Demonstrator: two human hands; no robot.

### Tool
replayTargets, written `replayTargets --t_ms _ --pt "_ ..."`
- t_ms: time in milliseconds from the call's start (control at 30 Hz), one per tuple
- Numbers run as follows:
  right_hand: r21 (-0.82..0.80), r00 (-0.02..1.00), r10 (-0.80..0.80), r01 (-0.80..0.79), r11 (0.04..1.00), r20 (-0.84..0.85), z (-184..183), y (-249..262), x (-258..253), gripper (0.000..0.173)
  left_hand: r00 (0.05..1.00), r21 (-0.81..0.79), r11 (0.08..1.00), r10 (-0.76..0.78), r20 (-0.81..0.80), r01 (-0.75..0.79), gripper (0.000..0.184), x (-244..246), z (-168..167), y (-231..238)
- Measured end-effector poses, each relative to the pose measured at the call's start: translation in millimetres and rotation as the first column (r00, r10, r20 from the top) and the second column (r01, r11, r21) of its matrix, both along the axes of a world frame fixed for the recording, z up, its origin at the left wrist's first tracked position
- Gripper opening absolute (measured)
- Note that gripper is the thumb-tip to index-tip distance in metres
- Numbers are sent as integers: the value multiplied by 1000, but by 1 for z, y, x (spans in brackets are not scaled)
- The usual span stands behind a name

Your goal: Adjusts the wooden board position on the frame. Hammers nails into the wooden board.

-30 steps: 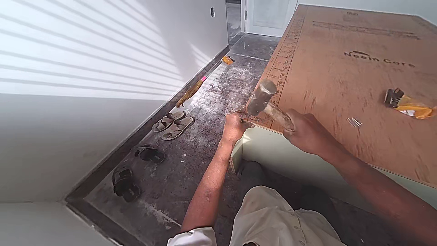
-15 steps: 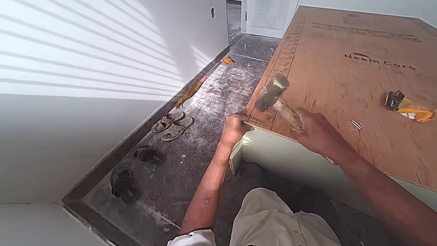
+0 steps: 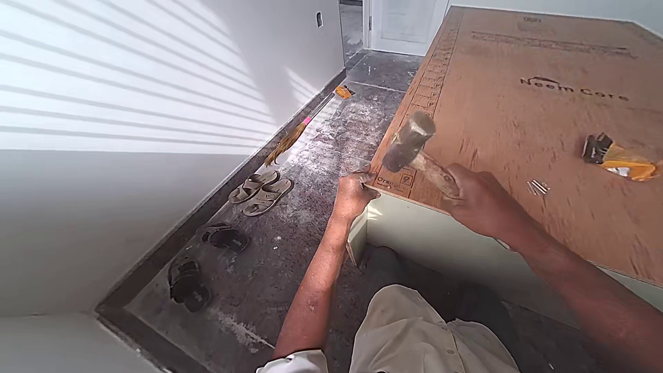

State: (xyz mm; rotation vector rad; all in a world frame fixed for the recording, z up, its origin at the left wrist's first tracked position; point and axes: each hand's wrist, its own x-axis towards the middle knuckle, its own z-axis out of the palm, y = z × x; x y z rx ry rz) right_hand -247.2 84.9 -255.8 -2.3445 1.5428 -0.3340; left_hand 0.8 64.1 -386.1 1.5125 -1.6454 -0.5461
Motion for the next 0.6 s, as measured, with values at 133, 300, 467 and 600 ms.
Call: replayTargets --t_ms 133,300,467,600 --pt "-400 829 89 170 901 552 56 5 3 31 1000 -25 1000 -6 -14 6 44 -2 -5 0" --pt "-161 994 19 -2 987 105 -11 -4 12 25 1000 -39 999 10 6 -10 61 0 0 2" --pt "146 962 124 -90 985 -245 -11 -1 15 26 999 -29 999 24 21 -24 60 -1 6 6" --pt "-328 957 97 -2 945 275 46 7 3 23 1000 -2 1000 5 -24 -5 74 0 -2 1"
